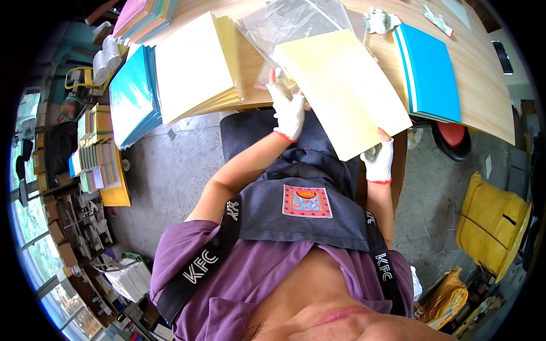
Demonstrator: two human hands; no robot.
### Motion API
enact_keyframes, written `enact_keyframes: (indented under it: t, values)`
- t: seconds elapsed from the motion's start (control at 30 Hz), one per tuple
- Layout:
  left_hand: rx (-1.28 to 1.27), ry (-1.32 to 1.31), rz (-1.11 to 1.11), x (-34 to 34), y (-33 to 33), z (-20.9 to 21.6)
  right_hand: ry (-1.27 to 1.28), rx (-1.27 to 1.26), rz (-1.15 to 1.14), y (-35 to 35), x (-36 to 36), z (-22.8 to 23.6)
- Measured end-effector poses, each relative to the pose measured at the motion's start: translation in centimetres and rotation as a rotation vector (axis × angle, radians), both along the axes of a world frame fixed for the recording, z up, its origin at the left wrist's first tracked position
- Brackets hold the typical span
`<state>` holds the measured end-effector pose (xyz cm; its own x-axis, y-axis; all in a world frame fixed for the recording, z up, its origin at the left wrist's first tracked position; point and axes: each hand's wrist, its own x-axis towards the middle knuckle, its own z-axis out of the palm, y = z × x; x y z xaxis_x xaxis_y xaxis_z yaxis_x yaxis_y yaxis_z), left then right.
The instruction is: The person places yellow and blue notebooks into clear plastic bags at a table. They handle the items one at a time, inserting them into the bags and stacking the packaged items on the table.
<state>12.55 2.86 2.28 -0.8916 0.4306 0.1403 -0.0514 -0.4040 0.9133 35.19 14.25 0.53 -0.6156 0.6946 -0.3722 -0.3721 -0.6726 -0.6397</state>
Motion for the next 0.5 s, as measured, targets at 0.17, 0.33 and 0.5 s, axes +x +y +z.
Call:
enact_keyframes:
  t: [0.17,0.33,0.5]
  values:
    - [-0.313,-0.016,-0.261,-0.6,3.0,-5.2,0.038,-0.016,0.053,-0.6,0.5,1.2]
    - [-0.084,-0.202,-0.321,2.3,1.4,-7.1,-0.152,0.001,-0.092,-2.8,-0.7,1.6]
    - [-0.044,-0.125,-0.463,6.3,-4.5,-9.6,-0.073,0.045,0.132,-4.8,-0.3,-1.9]
